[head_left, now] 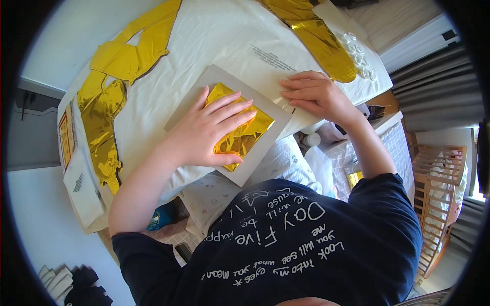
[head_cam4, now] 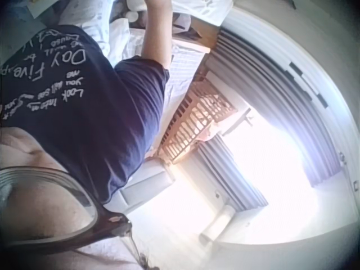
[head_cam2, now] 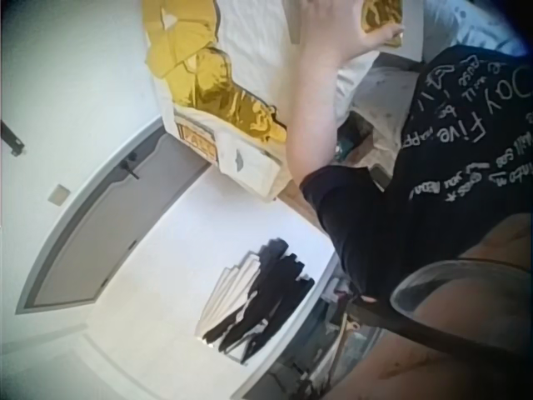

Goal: The person folds a foil balloon by hand and inserts it into a clear plastic sleeve on a cardboard backing.

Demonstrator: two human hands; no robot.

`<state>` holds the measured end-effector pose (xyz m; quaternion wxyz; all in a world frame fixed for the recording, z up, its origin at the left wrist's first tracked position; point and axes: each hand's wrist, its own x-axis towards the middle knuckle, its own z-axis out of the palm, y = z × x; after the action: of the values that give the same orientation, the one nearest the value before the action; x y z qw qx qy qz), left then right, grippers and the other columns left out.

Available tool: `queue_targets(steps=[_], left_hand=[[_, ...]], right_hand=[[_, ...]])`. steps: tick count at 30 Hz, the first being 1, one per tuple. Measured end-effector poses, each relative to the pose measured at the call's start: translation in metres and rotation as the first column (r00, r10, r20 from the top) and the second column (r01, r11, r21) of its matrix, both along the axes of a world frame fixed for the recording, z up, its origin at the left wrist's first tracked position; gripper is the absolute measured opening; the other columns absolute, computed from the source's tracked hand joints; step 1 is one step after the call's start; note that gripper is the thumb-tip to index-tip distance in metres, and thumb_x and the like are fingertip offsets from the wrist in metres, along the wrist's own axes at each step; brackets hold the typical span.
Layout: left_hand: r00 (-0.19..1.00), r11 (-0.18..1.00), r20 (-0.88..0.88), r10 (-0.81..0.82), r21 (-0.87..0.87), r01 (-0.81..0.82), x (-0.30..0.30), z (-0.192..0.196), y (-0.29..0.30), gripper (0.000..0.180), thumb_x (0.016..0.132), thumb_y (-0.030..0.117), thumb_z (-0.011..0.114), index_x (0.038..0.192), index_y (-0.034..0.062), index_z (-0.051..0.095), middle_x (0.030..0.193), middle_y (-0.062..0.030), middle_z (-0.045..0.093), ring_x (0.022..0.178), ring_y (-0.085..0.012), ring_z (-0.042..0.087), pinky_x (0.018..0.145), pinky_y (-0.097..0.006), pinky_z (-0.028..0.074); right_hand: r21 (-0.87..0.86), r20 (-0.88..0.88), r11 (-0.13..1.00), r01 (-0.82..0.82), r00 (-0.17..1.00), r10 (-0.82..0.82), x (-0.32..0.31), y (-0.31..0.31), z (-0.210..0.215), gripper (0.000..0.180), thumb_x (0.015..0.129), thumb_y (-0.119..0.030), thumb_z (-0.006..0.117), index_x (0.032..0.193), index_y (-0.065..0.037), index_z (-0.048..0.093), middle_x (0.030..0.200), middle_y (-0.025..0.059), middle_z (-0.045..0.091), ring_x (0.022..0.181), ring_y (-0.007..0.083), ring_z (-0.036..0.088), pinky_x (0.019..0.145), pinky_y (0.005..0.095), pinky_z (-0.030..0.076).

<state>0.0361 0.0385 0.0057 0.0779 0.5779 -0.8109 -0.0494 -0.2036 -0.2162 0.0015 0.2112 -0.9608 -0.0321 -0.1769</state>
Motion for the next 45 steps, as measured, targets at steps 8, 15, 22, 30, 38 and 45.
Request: queue_targets(steps=[8,15,22,30,38,45], left_hand=[[1.0,1.0,0.003,-0.006,0.012,0.006,0.0,0.0,0.001,0.093,0.087,0.073,0.064,0.158,0.0174,0.045,0.166,-0.0049,0.04,0.156,-0.0276,0.03,0.124,-0.07,0.014],[1.0,1.0,-0.002,-0.003,0.022,0.003,0.0,0.0,0.0,0.092,0.087,0.072,0.064,0.158,0.0172,0.044,0.166,-0.005,0.04,0.157,-0.0275,0.029,0.124,-0.07,0.014],[1.0,1.0,0.005,-0.003,0.023,0.003,0.0,0.0,0.0,0.092,0.087,0.072,0.064,0.158,0.0172,0.045,0.166,-0.0051,0.039,0.157,-0.0276,0.029,0.124,-0.071,0.015],[1.0,1.0,0.0,-0.003,0.02,0.003,0.001,-0.001,0.0,0.091,0.087,0.072,0.065,0.158,0.0174,0.045,0.166,-0.005,0.04,0.156,-0.0278,0.03,0.123,-0.071,0.016],[1.0,1.0,0.003,-0.008,0.013,0.008,0.001,-0.001,0.0,0.092,0.087,0.071,0.066,0.158,0.0179,0.044,0.166,-0.0047,0.04,0.156,-0.0277,0.03,0.124,-0.071,0.015],[0.999,1.0,-0.041,-0.003,0.011,0.003,0.0,-0.001,0.0,0.094,0.081,0.064,0.072,0.157,0.0157,0.047,0.165,-0.0064,0.042,0.156,-0.0299,0.032,0.125,-0.068,0.011]], right_hand=[[0.018,0.023,1.0,-0.007,1.0,0.007,0.001,-0.007,0.002,0.025,0.088,-0.014,0.079,0.112,-0.007,0.081,0.123,0.0056,0.076,0.12,0.0291,0.065,0.102,0.0418,0.052],[-0.016,0.019,0.999,-0.036,0.999,0.037,0.006,-0.001,0.004,0.022,0.087,-0.013,0.079,0.108,-0.007,0.082,0.122,0.0047,0.077,0.116,0.0291,0.066,0.101,0.0406,0.052],[-0.046,0.037,0.997,-0.058,0.998,0.059,0.006,0.0,0.003,0.017,0.085,-0.009,0.078,0.101,-0.007,0.082,0.117,0.0041,0.078,0.114,0.0292,0.066,0.1,0.041,0.052],[-0.031,0.058,0.996,-0.083,0.995,0.085,0.007,-0.003,0.009,0.015,0.087,-0.008,0.076,0.101,-0.007,0.081,0.117,0.0042,0.078,0.118,0.0295,0.066,0.1,0.0419,0.052],[0.017,0.012,0.982,-0.189,0.982,0.188,0.007,-0.004,0.005,0.013,0.086,-0.01,0.077,0.098,-0.007,0.08,0.12,0.0068,0.077,0.125,0.0336,0.064,0.106,0.0455,0.049],[0.024,-0.093,0.984,-0.175,0.98,0.177,-0.005,0.007,0.006,0.025,0.089,-0.019,0.078,0.111,-0.005,0.078,0.128,0.009,0.074,0.136,0.0333,0.06,0.116,0.0543,0.041]])
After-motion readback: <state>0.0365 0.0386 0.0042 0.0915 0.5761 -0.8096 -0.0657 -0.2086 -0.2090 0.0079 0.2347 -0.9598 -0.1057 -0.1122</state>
